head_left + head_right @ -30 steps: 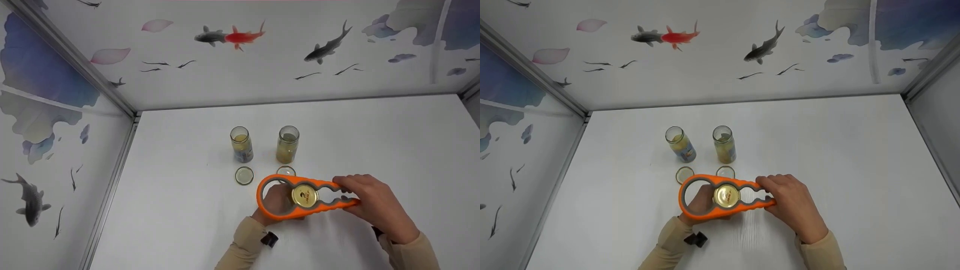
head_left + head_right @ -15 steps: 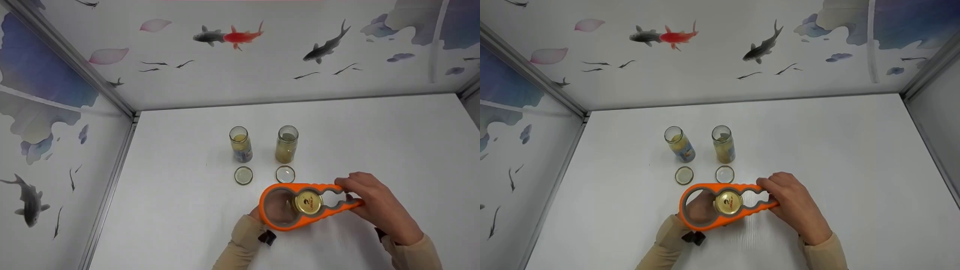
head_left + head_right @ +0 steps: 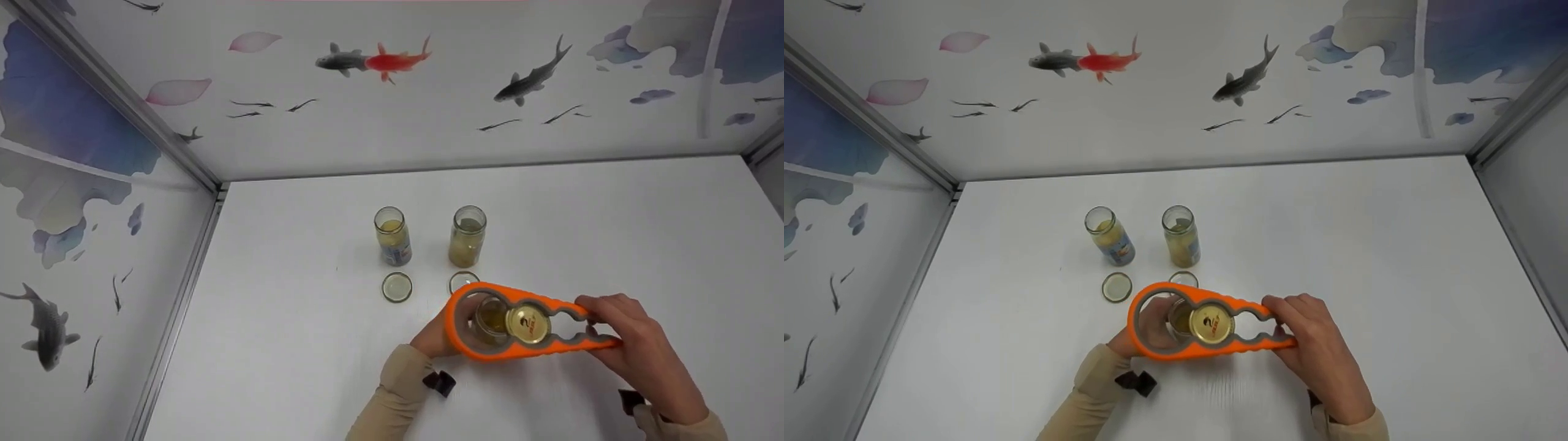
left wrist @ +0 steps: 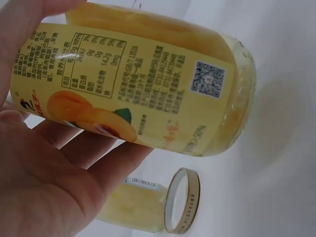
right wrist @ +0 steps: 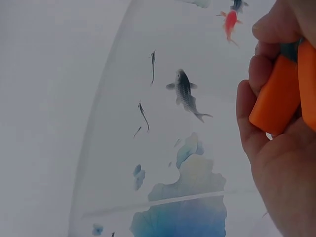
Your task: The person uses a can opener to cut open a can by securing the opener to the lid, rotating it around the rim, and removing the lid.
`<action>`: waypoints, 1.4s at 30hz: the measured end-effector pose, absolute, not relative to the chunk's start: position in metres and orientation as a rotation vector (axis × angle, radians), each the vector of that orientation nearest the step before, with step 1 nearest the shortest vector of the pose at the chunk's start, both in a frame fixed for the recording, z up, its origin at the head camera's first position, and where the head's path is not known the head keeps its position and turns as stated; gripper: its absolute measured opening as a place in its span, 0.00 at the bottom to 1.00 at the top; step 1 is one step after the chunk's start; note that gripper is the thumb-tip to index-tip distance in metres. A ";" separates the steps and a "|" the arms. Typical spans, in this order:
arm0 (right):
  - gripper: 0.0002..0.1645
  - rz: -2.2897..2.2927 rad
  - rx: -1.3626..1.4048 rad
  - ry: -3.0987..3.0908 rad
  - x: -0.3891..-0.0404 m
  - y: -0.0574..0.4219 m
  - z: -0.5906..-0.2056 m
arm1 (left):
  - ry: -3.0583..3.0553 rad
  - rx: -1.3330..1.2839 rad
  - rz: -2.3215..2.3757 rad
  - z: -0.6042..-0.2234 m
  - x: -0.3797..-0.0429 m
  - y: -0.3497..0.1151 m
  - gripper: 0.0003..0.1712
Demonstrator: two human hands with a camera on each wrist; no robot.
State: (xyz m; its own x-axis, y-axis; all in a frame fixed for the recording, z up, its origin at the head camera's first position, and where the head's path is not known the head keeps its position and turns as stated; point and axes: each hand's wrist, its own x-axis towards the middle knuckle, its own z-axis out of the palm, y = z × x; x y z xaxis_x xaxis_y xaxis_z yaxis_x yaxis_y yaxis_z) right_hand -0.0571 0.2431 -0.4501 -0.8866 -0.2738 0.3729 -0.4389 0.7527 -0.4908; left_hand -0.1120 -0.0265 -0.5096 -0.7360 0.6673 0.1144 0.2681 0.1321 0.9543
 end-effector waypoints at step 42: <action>0.38 0.858 -0.006 -2.734 -0.022 0.275 -0.468 | 2.442 0.635 1.713 -0.529 -0.177 0.075 0.34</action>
